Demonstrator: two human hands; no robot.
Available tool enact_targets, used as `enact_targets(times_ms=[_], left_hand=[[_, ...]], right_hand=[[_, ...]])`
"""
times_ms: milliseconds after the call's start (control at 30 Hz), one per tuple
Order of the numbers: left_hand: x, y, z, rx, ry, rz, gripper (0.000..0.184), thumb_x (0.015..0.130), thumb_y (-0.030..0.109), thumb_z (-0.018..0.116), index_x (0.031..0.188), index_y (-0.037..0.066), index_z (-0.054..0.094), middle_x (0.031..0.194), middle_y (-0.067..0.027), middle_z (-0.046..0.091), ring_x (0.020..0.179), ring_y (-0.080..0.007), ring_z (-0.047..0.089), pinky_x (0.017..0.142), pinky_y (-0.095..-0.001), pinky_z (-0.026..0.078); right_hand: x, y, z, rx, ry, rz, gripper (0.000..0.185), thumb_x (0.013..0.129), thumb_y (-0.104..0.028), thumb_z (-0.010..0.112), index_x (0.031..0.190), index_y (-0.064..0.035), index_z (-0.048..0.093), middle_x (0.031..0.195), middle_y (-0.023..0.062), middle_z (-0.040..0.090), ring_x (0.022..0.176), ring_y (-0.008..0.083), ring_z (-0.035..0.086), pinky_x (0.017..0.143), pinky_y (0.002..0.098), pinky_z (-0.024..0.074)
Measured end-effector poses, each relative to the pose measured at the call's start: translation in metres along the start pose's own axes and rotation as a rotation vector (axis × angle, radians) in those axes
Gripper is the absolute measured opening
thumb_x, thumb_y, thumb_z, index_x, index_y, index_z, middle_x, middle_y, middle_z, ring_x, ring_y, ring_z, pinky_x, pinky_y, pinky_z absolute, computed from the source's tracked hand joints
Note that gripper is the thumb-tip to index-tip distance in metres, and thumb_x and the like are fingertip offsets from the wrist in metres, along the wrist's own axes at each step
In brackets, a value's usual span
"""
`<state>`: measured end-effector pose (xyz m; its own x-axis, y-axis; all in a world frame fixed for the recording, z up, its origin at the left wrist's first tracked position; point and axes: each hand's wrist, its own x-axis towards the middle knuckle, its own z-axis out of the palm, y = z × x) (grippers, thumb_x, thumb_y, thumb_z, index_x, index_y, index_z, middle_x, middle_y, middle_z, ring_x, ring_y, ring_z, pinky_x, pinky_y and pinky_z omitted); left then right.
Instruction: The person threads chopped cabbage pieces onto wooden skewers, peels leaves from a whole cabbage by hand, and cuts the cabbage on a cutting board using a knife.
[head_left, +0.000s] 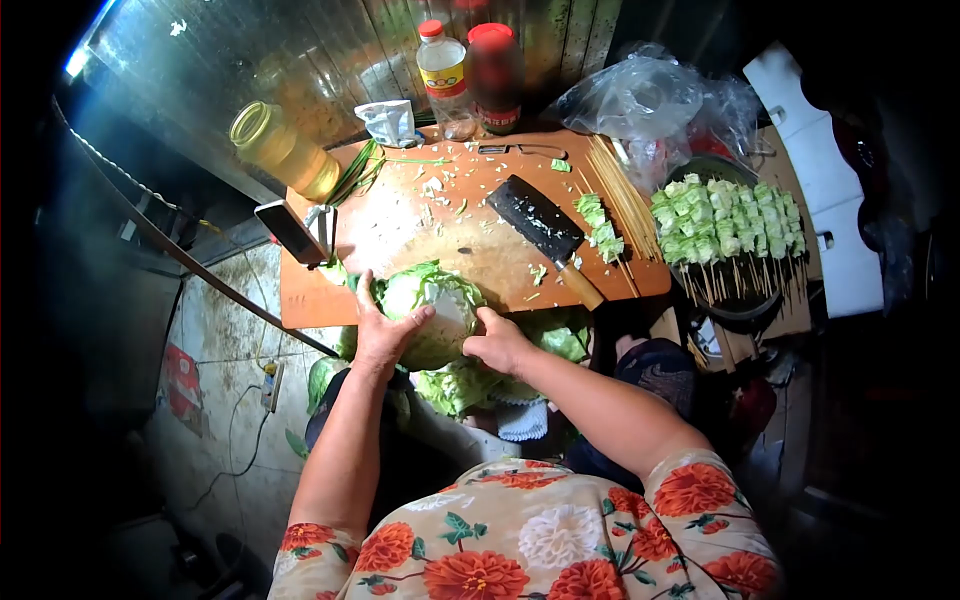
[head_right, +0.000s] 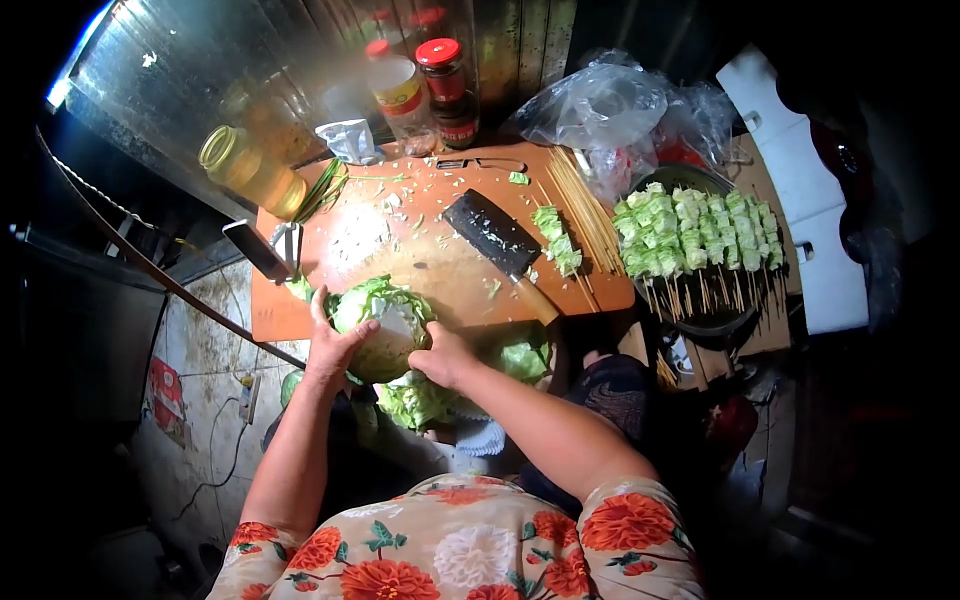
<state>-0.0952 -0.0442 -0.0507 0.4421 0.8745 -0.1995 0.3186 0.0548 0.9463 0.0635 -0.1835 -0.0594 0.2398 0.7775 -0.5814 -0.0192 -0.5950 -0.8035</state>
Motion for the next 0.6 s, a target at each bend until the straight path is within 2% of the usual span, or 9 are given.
enact_targets(times_ms=[33,67,100,133,233,333,500,567,600], left_hand=[[-0.007,0.016,0.003,-0.087,-0.023,-0.004,0.105,0.063,0.022,0.089,0.143,0.001,0.023,0.121,-0.0177,0.050,0.108,-0.0255,0.054,0.091,-0.0331,0.048],[-0.015,0.036,0.000,-0.253,-0.170,-0.211,0.119,0.062,0.018,0.089,0.149,0.003,0.010,0.128,-0.0196,0.048,0.114,-0.0265,0.052,0.096,-0.0347,0.046],[-0.018,0.039,-0.001,-0.254,-0.166,-0.212,0.119,0.062,0.018,0.089,0.149,0.003,0.010,0.128,-0.0196,0.048,0.114,-0.0265,0.052,0.096,-0.0347,0.046],[-0.021,0.041,-0.001,-0.263,-0.189,-0.240,0.117,0.063,0.017,0.088,0.149,0.003,0.011,0.128,-0.0196,0.048,0.114,-0.0264,0.052,0.096,-0.0353,0.046],[-0.025,0.024,-0.001,-0.225,-0.152,-0.261,0.109,0.065,0.014,0.086,0.147,0.003,0.015,0.126,-0.0188,0.049,0.112,-0.0265,0.054,0.093,-0.0354,0.048],[-0.035,0.020,0.000,-0.351,-0.101,-0.238,0.098,0.068,0.011,0.081,0.144,0.003,0.020,0.123,-0.0187,0.050,0.109,-0.0268,0.055,0.092,-0.0364,0.049],[-0.057,0.024,-0.001,-0.518,-0.093,-0.315,0.088,0.073,0.008,0.073,0.144,0.004,0.021,0.121,-0.0187,0.051,0.105,-0.0268,0.057,0.088,-0.0390,0.052],[-0.066,0.023,0.001,-0.626,-0.068,-0.280,0.087,0.073,0.009,0.073,0.144,0.006,0.023,0.120,-0.0174,0.052,0.104,-0.0266,0.058,0.086,-0.0396,0.053],[-0.072,0.027,0.004,-0.637,-0.062,-0.270,0.082,0.073,0.020,0.073,0.142,0.007,0.029,0.120,-0.0151,0.053,0.105,-0.0271,0.058,0.085,-0.0412,0.054]], right_hand=[[-0.004,-0.004,0.000,0.106,-0.037,0.014,0.072,0.068,-0.027,0.070,0.128,0.0039,0.047,0.111,0.0257,0.062,0.106,0.0314,0.061,0.091,0.0366,0.0472],[-0.003,0.000,0.002,0.105,-0.042,0.015,0.072,0.068,-0.027,0.070,0.128,0.0039,0.047,0.111,0.0257,0.062,0.106,0.0314,0.061,0.091,0.0366,0.0472],[-0.002,0.005,0.003,0.101,-0.041,-0.045,0.075,0.069,-0.027,0.072,0.131,0.0047,0.044,0.109,0.0224,0.063,0.101,0.0270,0.062,0.087,0.0343,0.0486],[-0.001,0.010,0.004,0.097,-0.038,-0.105,0.078,0.071,-0.027,0.073,0.134,0.0054,0.041,0.106,0.0190,0.064,0.095,0.0227,0.062,0.082,0.0321,0.0500],[-0.007,0.019,0.011,-0.025,0.064,-0.313,0.079,0.071,-0.029,0.077,0.133,0.0056,0.042,0.111,0.0199,0.063,0.100,0.0225,0.062,0.086,0.0319,0.0496],[-0.012,0.014,0.010,0.008,0.032,-0.286,0.077,0.070,-0.027,0.078,0.130,0.0060,0.044,0.123,0.0239,0.056,0.113,0.0295,0.057,0.096,0.0357,0.0453],[-0.040,-0.002,-0.002,-0.121,0.075,-0.307,0.079,0.068,-0.025,0.080,0.132,0.0033,0.043,0.124,0.0239,0.056,0.114,0.0317,0.056,0.096,0.0369,0.0451],[-0.054,-0.006,-0.009,-0.171,0.099,-0.333,0.080,0.068,-0.025,0.080,0.133,0.0022,0.043,0.123,0.0237,0.056,0.113,0.0321,0.056,0.096,0.0373,0.0456],[-0.061,-0.007,-0.012,-0.196,0.082,-0.325,0.081,0.068,-0.029,0.081,0.134,0.0011,0.042,0.121,0.0240,0.057,0.110,0.0315,0.058,0.092,0.0367,0.0468]])
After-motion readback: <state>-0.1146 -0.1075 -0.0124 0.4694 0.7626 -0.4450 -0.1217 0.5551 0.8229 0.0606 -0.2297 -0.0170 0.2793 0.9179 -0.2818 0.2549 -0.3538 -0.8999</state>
